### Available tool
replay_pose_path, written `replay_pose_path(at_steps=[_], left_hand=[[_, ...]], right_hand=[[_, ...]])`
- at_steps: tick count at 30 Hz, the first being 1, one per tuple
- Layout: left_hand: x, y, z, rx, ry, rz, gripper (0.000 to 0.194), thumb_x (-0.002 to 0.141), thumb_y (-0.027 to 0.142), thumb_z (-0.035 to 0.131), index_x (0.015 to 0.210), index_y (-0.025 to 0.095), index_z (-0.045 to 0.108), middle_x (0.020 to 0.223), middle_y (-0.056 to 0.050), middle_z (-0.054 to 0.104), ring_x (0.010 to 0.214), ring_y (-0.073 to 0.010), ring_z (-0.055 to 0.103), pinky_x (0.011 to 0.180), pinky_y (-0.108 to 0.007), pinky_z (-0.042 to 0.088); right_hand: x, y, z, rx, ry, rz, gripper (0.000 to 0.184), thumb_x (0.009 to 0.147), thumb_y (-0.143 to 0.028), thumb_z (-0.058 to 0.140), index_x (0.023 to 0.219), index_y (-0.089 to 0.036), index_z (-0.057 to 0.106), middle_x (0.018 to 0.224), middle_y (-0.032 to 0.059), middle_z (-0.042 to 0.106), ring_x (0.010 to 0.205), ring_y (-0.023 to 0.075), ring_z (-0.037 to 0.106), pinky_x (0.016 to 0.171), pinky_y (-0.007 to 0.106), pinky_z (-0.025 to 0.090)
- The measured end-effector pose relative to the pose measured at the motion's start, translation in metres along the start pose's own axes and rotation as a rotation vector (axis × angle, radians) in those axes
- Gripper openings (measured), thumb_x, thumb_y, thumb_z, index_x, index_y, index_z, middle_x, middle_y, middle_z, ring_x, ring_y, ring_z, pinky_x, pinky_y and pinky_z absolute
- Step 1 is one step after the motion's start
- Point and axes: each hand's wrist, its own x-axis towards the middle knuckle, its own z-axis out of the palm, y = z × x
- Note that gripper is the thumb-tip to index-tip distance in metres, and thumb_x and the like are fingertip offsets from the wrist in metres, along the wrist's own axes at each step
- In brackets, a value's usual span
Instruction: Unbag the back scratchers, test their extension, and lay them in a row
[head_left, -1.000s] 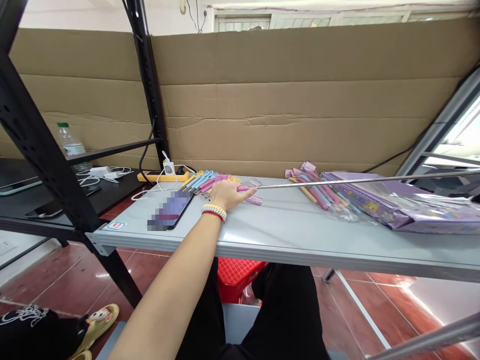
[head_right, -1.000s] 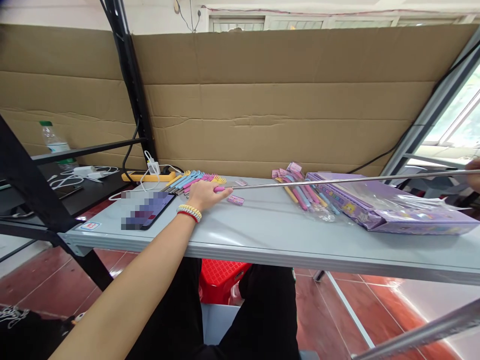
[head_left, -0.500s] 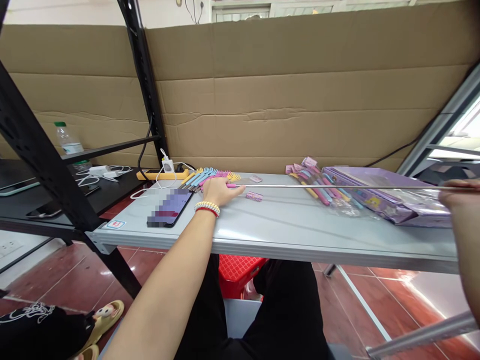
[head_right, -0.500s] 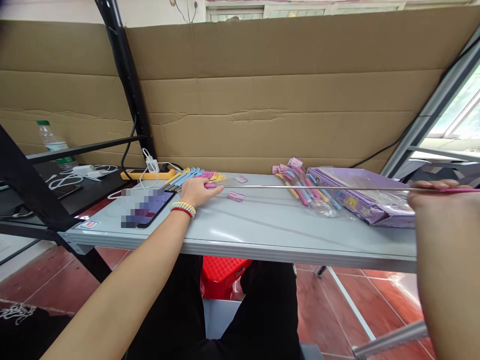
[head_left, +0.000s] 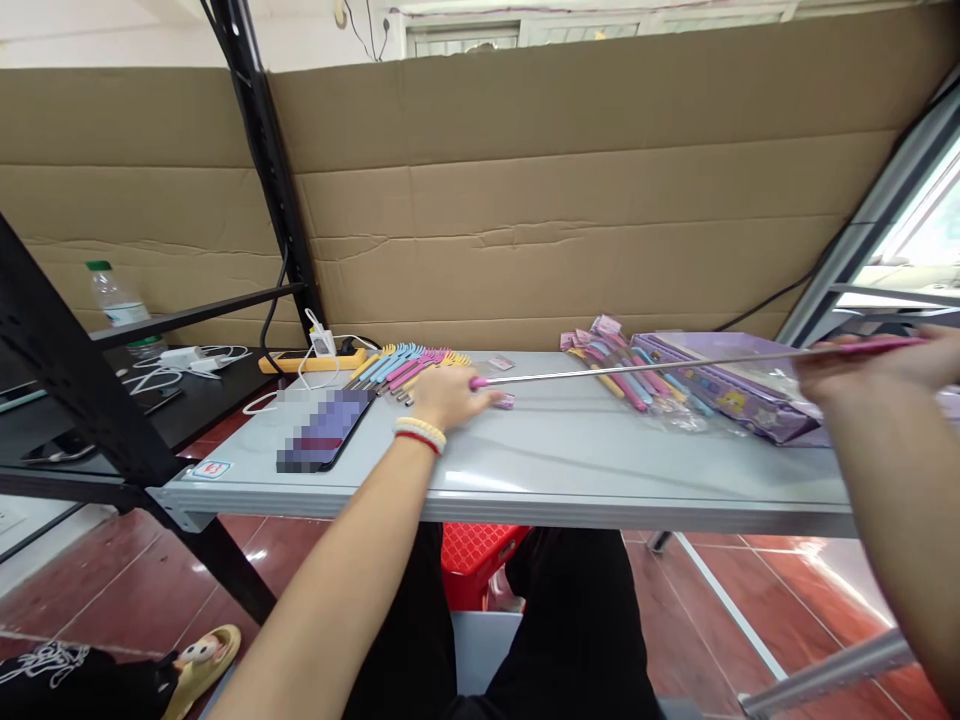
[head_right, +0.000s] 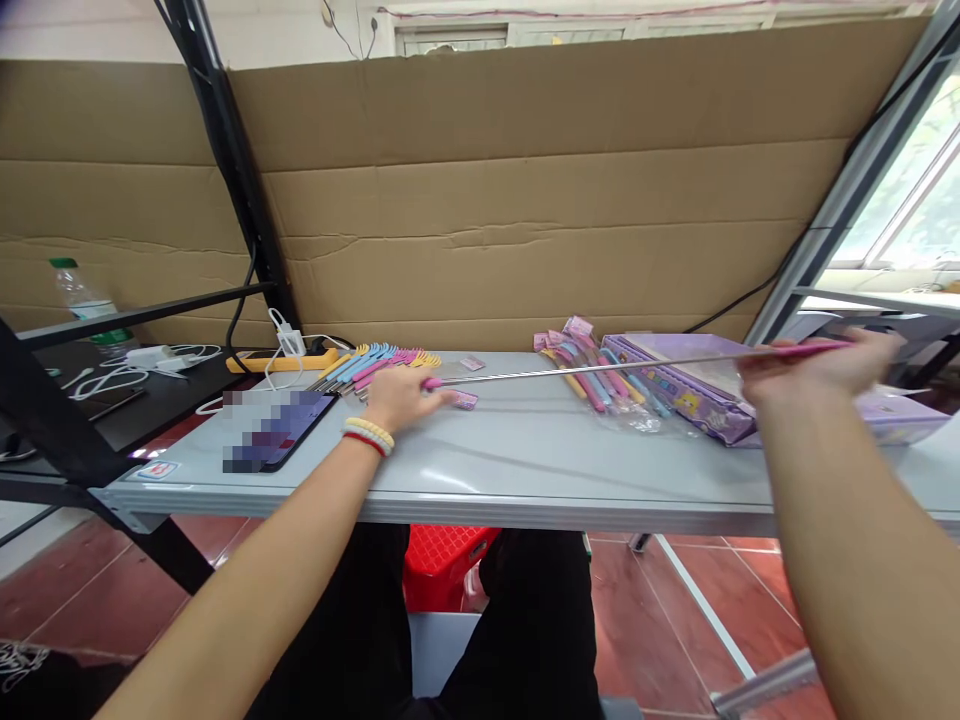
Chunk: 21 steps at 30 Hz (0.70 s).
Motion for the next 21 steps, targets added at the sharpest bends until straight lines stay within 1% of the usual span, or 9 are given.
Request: replay_pose_path(at_steps=[1, 2, 4, 6, 9, 11, 14, 19, 21], left_hand=[[0.0, 0.009, 0.001, -0.013, -0.018, 0.047, 0.053, 0.075, 0.071, 0.048, 0.077, 0.021, 0.067, 0.075, -0.007, 0.067, 0.076, -0.0228, 0.061, 0.063, -0.03, 0.036], [-0.001, 0.017, 0.001, -0.022, -0.027, 0.046, 0.053, 0.075, 0.071, 0.048, 0.08, 0.021, 0.067, 0.075, -0.007, 0.068, 0.076, -0.0232, 0.062, 0.063, -0.03, 0.037], [-0.003, 0.027, 0.0, -0.019, -0.045, -0.021, 0.053, 0.073, 0.071, 0.05, 0.083, 0.021, 0.066, 0.076, -0.008, 0.068, 0.077, -0.0247, 0.063, 0.063, -0.031, 0.039], [-0.005, 0.028, -0.003, 0.004, -0.063, -0.1, 0.05, 0.073, 0.067, 0.053, 0.086, 0.02, 0.066, 0.079, -0.009, 0.069, 0.08, -0.0266, 0.063, 0.064, -0.032, 0.041], [-0.008, 0.024, -0.005, 0.023, -0.081, -0.164, 0.04, 0.076, 0.057, 0.056, 0.091, 0.02, 0.065, 0.083, -0.01, 0.069, 0.086, -0.0277, 0.063, 0.067, -0.033, 0.043], [-0.008, 0.019, -0.003, 0.008, -0.081, -0.194, 0.034, 0.078, 0.05, 0.057, 0.093, 0.021, 0.065, 0.085, -0.01, 0.069, 0.088, -0.0274, 0.064, 0.07, -0.033, 0.044], [-0.007, 0.012, 0.001, 0.011, -0.073, -0.245, 0.03, 0.079, 0.043, 0.055, 0.095, 0.019, 0.065, 0.09, -0.012, 0.069, 0.09, -0.0285, 0.064, 0.071, -0.034, 0.046], [-0.006, 0.006, 0.005, 0.095, -0.095, -0.303, 0.027, 0.078, 0.031, 0.049, 0.091, 0.015, 0.067, 0.093, -0.016, 0.069, 0.089, -0.0311, 0.065, 0.071, -0.037, 0.047], [-0.006, 0.008, 0.007, 0.1, -0.093, -0.302, 0.029, 0.078, 0.032, 0.049, 0.093, 0.014, 0.066, 0.093, -0.017, 0.069, 0.09, -0.0316, 0.065, 0.073, -0.038, 0.047]], right_hand=[[-0.008, 0.016, 0.002, -0.169, -0.155, -0.131, 0.049, 0.083, -0.029, 0.042, 0.036, -0.016, 0.033, 0.027, -0.0012, 0.033, 0.031, 0.0041, 0.043, 0.036, 0.02, 0.022], [-0.018, 0.034, 0.003, -0.293, -0.227, -0.179, 0.048, 0.085, -0.026, 0.034, 0.038, -0.017, 0.033, 0.03, -0.0012, 0.035, 0.03, 0.0044, 0.042, 0.036, 0.021, 0.026], [-0.039, 0.078, 0.004, -0.435, -0.288, -0.141, 0.042, 0.084, -0.028, 0.031, 0.044, -0.019, 0.038, 0.035, -0.001, 0.041, 0.032, 0.0075, 0.045, 0.037, 0.023, 0.033], [-0.063, 0.126, 0.002, -0.493, -0.353, -0.078, 0.036, 0.083, -0.033, 0.037, 0.049, -0.021, 0.038, 0.039, -0.0023, 0.044, 0.034, 0.0106, 0.046, 0.037, 0.025, 0.04], [-0.102, 0.194, -0.009, -0.643, -0.435, 0.015, 0.028, 0.081, -0.038, 0.043, 0.059, -0.022, 0.039, 0.042, -0.0023, 0.049, 0.036, 0.0141, 0.05, 0.035, 0.026, 0.04], [-0.123, 0.229, -0.019, -0.691, -0.525, 0.026, 0.026, 0.078, -0.041, 0.05, 0.064, -0.022, 0.039, 0.045, -0.0034, 0.052, 0.035, 0.0133, 0.049, 0.035, 0.025, 0.04], [-0.14, 0.26, -0.034, -0.698, -0.529, 0.043, 0.028, 0.078, -0.045, 0.05, 0.068, -0.023, 0.037, 0.044, -0.0049, 0.051, 0.035, 0.0129, 0.05, 0.035, 0.023, 0.04], [-0.13, 0.278, -0.054, -0.702, -0.45, 0.141, 0.037, 0.075, -0.059, 0.05, 0.075, -0.024, 0.039, 0.044, -0.0059, 0.052, 0.036, 0.0136, 0.051, 0.033, 0.022, 0.039], [-0.123, 0.28, -0.058, -0.67, -0.55, 0.195, 0.042, 0.072, -0.063, 0.053, 0.076, -0.024, 0.039, 0.046, -0.0063, 0.053, 0.037, 0.0132, 0.052, 0.034, 0.022, 0.04]])
